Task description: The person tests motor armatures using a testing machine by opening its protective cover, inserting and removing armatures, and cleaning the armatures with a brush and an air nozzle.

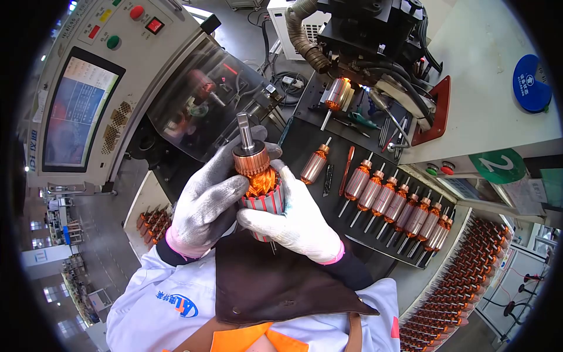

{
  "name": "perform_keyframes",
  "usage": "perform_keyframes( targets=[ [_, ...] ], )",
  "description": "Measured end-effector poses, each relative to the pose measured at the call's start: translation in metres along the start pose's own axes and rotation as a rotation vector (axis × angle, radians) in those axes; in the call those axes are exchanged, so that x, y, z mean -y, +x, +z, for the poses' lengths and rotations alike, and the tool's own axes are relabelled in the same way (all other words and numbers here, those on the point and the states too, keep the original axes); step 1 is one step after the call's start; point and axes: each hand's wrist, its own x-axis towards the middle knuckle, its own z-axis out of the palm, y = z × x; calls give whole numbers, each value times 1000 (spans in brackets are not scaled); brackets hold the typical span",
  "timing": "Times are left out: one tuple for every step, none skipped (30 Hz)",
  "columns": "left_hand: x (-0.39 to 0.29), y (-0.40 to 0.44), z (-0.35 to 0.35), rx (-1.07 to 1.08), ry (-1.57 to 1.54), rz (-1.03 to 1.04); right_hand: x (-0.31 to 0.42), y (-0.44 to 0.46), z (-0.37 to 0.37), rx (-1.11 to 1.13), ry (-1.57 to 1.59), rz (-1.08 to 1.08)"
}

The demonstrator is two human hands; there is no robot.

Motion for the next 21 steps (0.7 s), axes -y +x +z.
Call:
perform_keyframes(
  targets=[
    [0, 0, 0, 1, 0, 1, 0, 0, 1, -3, 2, 8],
    [-1, -1, 0, -3, 12, -3, -1, 0, 1, -3, 2, 8],
    [-1, -1, 0, -7, 23, -6, -2, 0, 3, -21, -41, -29],
    [-1, -1, 0, -10, 35, -9, -3, 1, 4, -38, -84, -66],
    [-1, -1, 1, -10, 36, -9, -4, 1, 5, -56, -126, -103],
    [0, -2, 2, -25, 29, -6, -6, 1, 6, -56, -125, -104],
    [0, -2, 2, -40, 23, -3, -8, 1, 5, -88, -189, -137],
    [1, -2, 3, -55, 16, 1, -10, 2, 5, -120, -253, -171],
    [2, -2, 4, -56, 17, 2, -12, 3, 5, -152, -317, -204],
    [3, 0, 4, -64, -22, 9, -15, 3, 5, -150, -318, -204],
    [5, 1, 4, -73, -62, 17, -18, 4, 6, -167, -335, -228],
    [7, 2, 3, -83, -101, 25, -21, 5, 7, -183, -353, -252],
    [9, 1, 3, -86, -101, 27, -24, 6, 7, -198, -370, -277],
    [12, 1, 2, -113, -101, 39, -26, 7, 6, -196, -370, -275],
    [14, 1, 2, -138, -100, 51, -28, 8, 6, -183, -348, -267],
    [15, 0, 2, -162, -100, 62, -29, 9, 6, -172, -326, -259],
    [15, 0, 2, -164, -101, 61, -29, 9, 6, -161, -304, -250],
    [12, -1, 4, -145, -101, 57, -28, 9, 5, -161, -304, -249],
    [10, -2, 6, -126, -101, 52, -23, 7, 2, -149, -315, -195],
    [8, -2, 7, -106, -100, 46, -17, 6, 1, -138, -327, -141],
    [6, -2, 7, -104, -100, 44, -13, 6, 0, -127, -338, -88]
  ],
)
